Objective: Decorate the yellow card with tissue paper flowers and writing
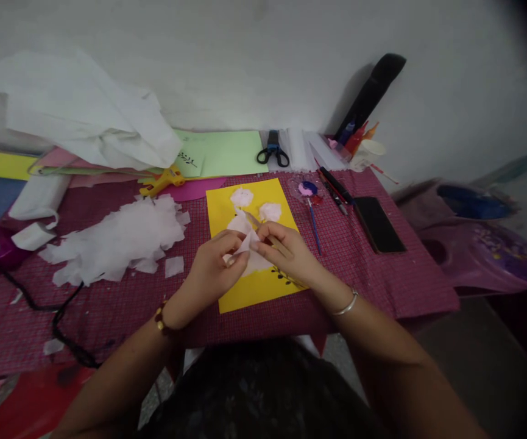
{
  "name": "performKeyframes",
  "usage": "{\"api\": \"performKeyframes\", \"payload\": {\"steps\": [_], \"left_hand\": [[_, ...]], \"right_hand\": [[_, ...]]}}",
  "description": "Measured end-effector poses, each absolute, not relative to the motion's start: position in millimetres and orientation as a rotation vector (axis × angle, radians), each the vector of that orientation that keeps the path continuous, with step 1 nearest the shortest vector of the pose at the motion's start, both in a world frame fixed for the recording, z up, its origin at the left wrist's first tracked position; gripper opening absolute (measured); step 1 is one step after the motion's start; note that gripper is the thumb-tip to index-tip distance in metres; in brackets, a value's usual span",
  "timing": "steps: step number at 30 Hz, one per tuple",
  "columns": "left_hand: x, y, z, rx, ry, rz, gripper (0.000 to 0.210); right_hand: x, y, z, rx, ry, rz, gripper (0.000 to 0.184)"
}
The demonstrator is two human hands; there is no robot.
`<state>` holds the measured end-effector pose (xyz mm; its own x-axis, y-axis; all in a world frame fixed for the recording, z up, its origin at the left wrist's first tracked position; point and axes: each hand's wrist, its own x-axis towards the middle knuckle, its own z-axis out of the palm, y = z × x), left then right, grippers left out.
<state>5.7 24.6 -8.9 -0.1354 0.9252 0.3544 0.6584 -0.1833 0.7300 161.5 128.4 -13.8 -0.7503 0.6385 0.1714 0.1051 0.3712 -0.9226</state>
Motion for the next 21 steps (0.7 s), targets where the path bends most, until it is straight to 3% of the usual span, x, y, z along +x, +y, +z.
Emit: {"api": "performKeyframes", "payload": {"steps": [7, 10, 21], "left_hand": [[-8.3, 30.0, -9.1, 1.462, 1.882, 1.175, 0.007], [-6.9, 31.5, -7.6, 1.482, 1.868, 1.152, 0.015], [-8.2, 33.4, -11.1, 1.385, 1.778, 1.370, 0.014]], "right_hand": [[158.0, 132.8, -23.5, -0.682, -2.093, 1.330, 0.020], [156.7, 130.2, -22.9, -0.671, -2.148, 1.285, 0.021], [154.3, 126.7, -22.7, -0.733, -2.178, 1.261, 0.018]]}}
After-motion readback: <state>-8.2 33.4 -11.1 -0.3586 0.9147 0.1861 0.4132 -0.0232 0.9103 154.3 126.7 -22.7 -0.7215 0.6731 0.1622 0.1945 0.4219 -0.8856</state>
